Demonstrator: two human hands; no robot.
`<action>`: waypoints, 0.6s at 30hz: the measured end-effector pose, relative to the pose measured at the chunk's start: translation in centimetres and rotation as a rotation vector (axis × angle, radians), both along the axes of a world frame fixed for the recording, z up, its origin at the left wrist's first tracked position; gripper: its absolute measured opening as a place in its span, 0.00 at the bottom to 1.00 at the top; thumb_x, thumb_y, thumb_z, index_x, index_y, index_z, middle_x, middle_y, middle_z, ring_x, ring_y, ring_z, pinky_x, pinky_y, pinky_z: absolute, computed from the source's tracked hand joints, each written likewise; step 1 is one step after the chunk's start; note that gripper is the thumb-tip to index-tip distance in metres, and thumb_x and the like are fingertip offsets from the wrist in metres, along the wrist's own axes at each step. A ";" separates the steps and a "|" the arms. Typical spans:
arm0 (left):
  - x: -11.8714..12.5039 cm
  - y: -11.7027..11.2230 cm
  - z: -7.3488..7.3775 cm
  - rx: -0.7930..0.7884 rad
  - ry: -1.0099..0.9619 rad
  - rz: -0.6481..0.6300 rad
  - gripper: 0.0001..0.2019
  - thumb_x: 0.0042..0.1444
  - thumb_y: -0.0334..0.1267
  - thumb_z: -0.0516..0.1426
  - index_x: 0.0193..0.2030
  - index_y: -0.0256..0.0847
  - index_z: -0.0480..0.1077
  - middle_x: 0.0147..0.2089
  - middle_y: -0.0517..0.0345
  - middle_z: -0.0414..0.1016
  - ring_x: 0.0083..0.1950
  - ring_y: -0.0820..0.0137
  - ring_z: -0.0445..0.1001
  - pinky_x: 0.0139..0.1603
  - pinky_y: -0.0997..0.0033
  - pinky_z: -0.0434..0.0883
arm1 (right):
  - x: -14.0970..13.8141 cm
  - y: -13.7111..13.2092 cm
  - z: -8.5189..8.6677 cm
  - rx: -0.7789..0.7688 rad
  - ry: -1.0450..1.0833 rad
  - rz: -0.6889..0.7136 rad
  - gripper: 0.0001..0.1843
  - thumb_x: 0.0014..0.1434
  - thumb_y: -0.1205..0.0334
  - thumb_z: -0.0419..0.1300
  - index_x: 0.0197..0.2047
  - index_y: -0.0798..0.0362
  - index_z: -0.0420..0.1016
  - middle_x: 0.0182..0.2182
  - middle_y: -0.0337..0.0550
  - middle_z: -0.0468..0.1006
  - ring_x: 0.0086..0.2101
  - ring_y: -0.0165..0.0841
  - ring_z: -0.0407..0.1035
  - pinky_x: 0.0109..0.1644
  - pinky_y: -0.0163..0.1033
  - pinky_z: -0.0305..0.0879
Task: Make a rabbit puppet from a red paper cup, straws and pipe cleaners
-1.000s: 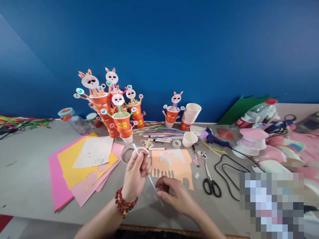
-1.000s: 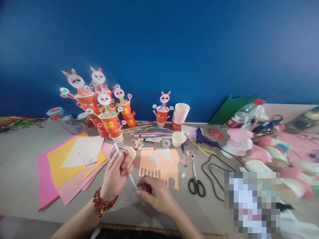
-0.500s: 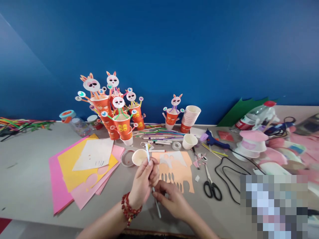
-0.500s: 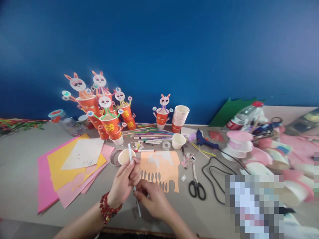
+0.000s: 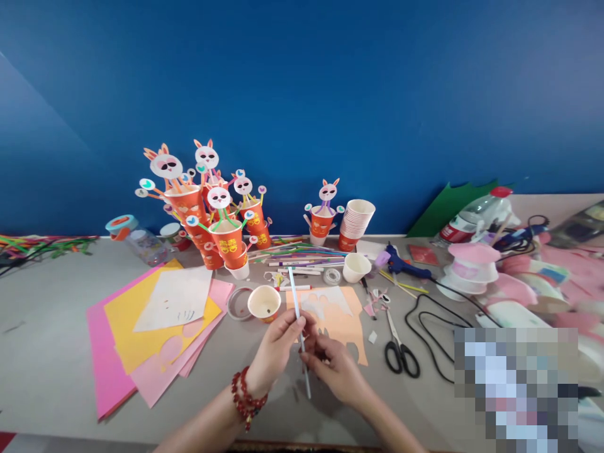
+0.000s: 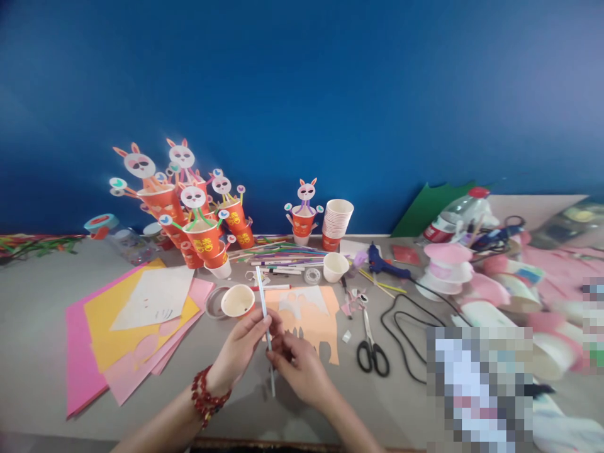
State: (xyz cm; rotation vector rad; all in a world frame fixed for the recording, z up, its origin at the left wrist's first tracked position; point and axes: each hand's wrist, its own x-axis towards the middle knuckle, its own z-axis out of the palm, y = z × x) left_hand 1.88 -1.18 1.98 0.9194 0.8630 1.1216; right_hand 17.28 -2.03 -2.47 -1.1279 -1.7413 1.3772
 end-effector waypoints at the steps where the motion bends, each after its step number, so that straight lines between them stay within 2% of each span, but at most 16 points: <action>1: 0.1 0.0 -0.1 -0.007 -0.020 0.011 0.14 0.61 0.48 0.57 0.40 0.38 0.73 0.33 0.55 0.73 0.34 0.69 0.70 0.37 0.70 0.67 | 0.0 0.0 0.0 -0.007 0.004 0.003 0.11 0.62 0.55 0.57 0.30 0.51 0.63 0.24 0.36 0.68 0.25 0.31 0.61 0.29 0.34 0.56; 5: 0.2 0.0 -0.4 0.006 -0.026 0.055 0.15 0.63 0.48 0.56 0.40 0.37 0.74 0.26 0.59 0.68 0.29 0.72 0.65 0.33 0.73 0.63 | -0.2 -0.2 0.5 -0.009 0.019 0.031 0.08 0.61 0.58 0.58 0.32 0.50 0.64 0.24 0.36 0.69 0.26 0.31 0.62 0.30 0.34 0.57; 8: 0.2 -0.1 -0.3 0.005 0.003 0.053 0.16 0.63 0.48 0.55 0.41 0.36 0.75 0.23 0.62 0.64 0.26 0.73 0.61 0.31 0.74 0.61 | -0.3 -0.2 1.0 -0.005 0.046 0.050 0.09 0.59 0.59 0.59 0.31 0.50 0.63 0.24 0.34 0.67 0.26 0.30 0.60 0.30 0.34 0.57; 11: 0.2 -0.1 -0.2 0.029 0.020 0.053 0.16 0.64 0.48 0.53 0.44 0.37 0.75 0.22 0.62 0.64 0.25 0.73 0.61 0.30 0.73 0.61 | -0.2 -0.1 1.0 -0.003 0.049 0.047 0.10 0.58 0.58 0.61 0.29 0.51 0.63 0.23 0.33 0.65 0.25 0.29 0.58 0.29 0.34 0.55; 13: 0.1 -0.2 -0.1 0.073 0.040 0.052 0.16 0.65 0.48 0.53 0.47 0.38 0.74 0.24 0.60 0.69 0.27 0.72 0.65 0.33 0.72 0.64 | -0.2 0.2 0.9 0.009 0.057 0.033 0.12 0.58 0.56 0.61 0.29 0.51 0.64 0.23 0.34 0.66 0.25 0.29 0.59 0.29 0.34 0.55; 15: 0.0 -0.2 -0.2 0.110 0.075 0.044 0.15 0.64 0.47 0.55 0.48 0.39 0.74 0.32 0.55 0.75 0.34 0.68 0.71 0.39 0.69 0.67 | -0.1 0.5 0.7 -0.011 0.098 0.006 0.14 0.60 0.52 0.60 0.29 0.51 0.64 0.23 0.35 0.66 0.24 0.29 0.59 0.28 0.34 0.56; 18: 0.0 -0.1 -0.6 0.110 0.114 0.039 0.13 0.61 0.45 0.58 0.47 0.41 0.75 0.40 0.51 0.76 0.42 0.65 0.72 0.46 0.67 0.68 | 0.0 0.9 0.8 -0.064 0.156 -0.015 0.18 0.62 0.47 0.58 0.29 0.51 0.64 0.22 0.35 0.67 0.22 0.29 0.60 0.26 0.34 0.56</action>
